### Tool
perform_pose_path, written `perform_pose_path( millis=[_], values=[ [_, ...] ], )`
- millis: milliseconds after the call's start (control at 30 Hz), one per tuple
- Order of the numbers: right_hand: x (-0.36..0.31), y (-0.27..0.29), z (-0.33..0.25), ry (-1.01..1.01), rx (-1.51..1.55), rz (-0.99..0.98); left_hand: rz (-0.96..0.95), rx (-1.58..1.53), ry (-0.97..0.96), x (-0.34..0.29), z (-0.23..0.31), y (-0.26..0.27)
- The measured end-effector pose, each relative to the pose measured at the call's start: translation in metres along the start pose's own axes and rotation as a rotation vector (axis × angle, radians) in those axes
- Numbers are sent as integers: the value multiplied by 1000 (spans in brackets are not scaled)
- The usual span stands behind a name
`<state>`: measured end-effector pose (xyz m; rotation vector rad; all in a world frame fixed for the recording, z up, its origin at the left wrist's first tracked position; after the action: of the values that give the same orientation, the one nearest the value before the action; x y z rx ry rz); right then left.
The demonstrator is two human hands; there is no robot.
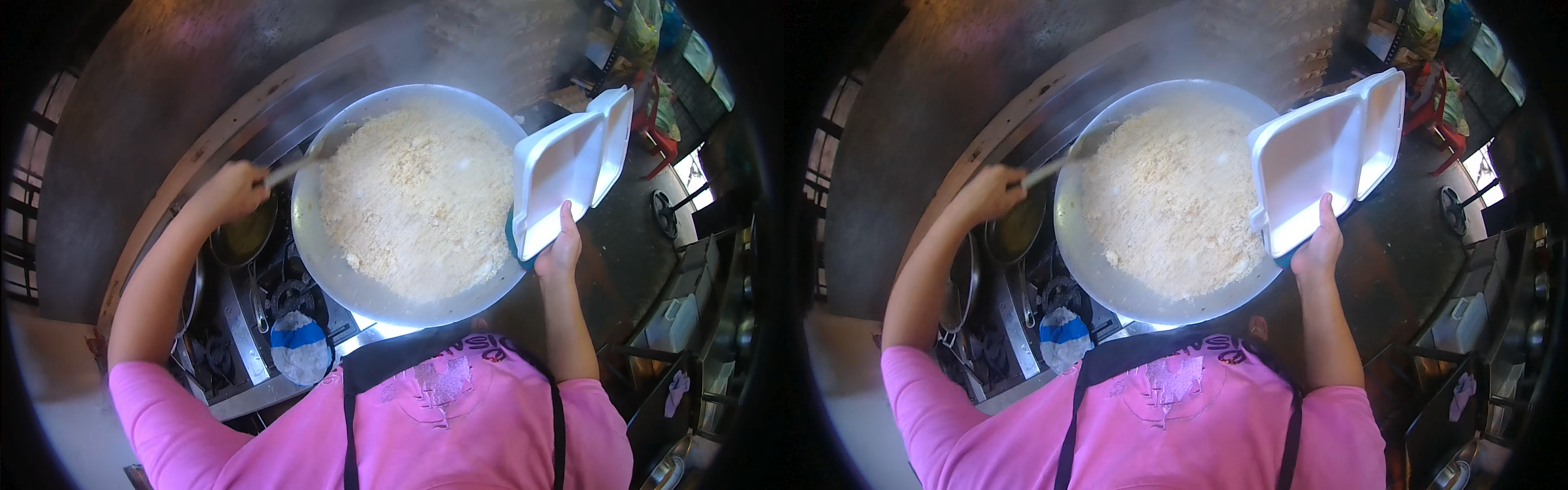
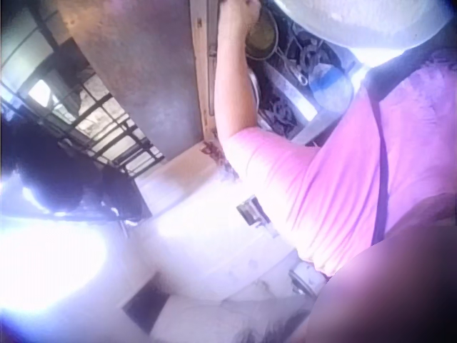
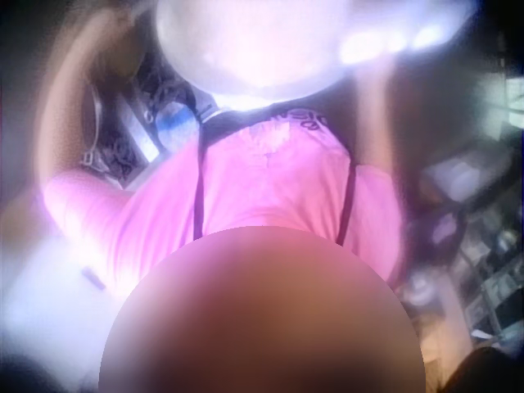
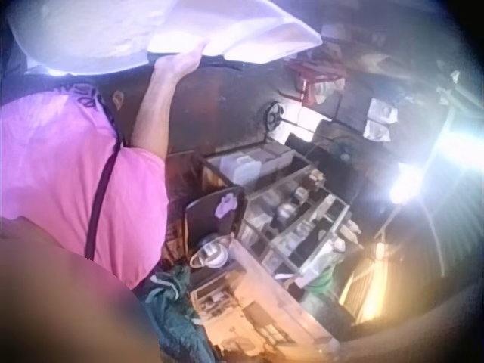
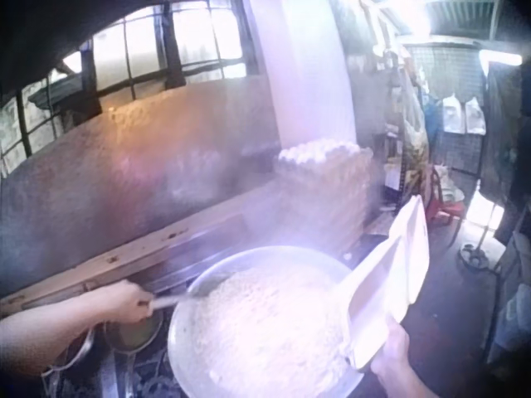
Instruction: The person scoops cooked rice from a large pan into a divided container, then adds a fried egg, cucumber slices, and pieces of fried chicken using tongs. The person arranges the items in the container compartments and closes the lid.
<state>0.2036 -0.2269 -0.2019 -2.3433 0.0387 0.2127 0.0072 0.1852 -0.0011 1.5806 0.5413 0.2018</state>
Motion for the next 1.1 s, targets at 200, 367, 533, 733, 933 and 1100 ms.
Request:
perform_pose_path(
  millis=[200,367,533,733,933,1100],
  values=[
    [-4,3,0,-60,117,-33,-821,-725,418,-67,34,-85],
    [-22,6,-2,-107,183,-49,-941,-1113,269,-10,125,-143],
    [-38,18,-1,-142,229,-31,-852,-1273,263,-19,126,-112],
    [-63,29,5,-300,279,-96,-408,-681,253,-68,97,-8],
    [-62,40,-29,-292,332,-239,110,392,16,-59,160,37],
    [-91,39,-90,-52,320,-562,313,414,-126,-63,178,-24]
  ],
)
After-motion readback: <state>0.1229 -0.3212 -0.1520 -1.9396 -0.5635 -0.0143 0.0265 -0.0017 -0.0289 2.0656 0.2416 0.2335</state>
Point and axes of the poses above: each hand's wrist, its own x-axis towards the middle knuckle, its own y-axis out of the back of the hand, z = x × y, the point moved 7 cm from there along x, towards the middle knuckle, and after that the axes turned 10 degrees about y, right-handed, at the moved point
